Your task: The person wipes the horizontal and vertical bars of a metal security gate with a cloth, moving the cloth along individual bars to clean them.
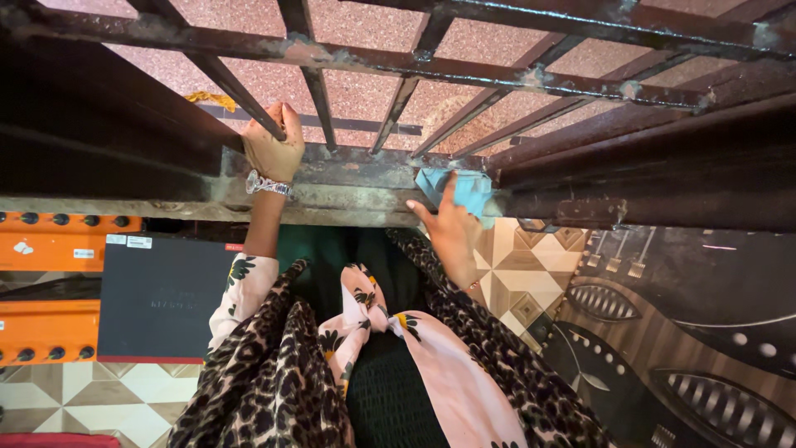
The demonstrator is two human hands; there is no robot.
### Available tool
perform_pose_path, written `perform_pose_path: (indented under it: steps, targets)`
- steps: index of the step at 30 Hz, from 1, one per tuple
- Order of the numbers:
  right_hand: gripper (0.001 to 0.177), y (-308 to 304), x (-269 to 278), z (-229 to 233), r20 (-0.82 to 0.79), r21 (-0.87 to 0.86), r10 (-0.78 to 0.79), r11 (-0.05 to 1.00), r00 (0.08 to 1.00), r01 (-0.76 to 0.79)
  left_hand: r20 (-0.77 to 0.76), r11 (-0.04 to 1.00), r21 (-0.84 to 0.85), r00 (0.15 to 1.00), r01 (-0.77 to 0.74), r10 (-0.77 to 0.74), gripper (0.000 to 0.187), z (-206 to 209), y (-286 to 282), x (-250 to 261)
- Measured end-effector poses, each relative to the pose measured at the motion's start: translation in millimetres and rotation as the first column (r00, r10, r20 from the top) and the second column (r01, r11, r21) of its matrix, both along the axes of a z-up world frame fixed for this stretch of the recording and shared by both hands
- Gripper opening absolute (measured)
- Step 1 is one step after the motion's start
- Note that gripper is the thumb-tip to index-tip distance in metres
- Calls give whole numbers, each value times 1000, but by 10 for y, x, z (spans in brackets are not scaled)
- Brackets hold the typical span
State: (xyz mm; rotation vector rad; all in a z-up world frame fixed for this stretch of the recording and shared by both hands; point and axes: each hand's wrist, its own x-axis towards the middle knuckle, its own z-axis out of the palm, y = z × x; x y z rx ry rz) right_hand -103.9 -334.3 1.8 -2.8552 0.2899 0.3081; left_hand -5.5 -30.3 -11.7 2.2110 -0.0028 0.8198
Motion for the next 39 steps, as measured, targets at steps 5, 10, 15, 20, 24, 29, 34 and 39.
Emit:
perform_pose_path:
  steps: [5,10,15,20,24,29,34,39]
  targets:
    - [101,-147,12,-137,132,30,25,999,991,-29,-15,1000,-17,1000,-8,8,24,-17,-4,11]
    - [92,-206,79,-177,214,60,-26,998,976,13,-5,1000,5,1000,-5,5,24,-47,11,25]
    - [81,-273,204,-109,219,85,-50,996,974,32,-17,999,31,1000,-15,15,23,-100,22,36]
    - [82,-271,230,-85,155,132,-95,988,983,75,-30,1000,-2,1000,-3,3,24,-114,19,37]
    - [85,-235,217,-1,86,112,-118,988,989,108,7,1000,5,1000,-5,5,21,-99,24,28]
    - [95,-173,212,66,140,42,-55,998,989,50,-27,1000,15,1000,-5,6,23,-105,24,31]
    - [108,-120,209,100,66,-11,-38,999,997,39,-38,999,36,999,-22,24,24,-114,14,20]
    - [110,-131,138,-31,163,-119,33,993,986,-13,-8,999,39,1000,-23,23,21,-118,16,29]
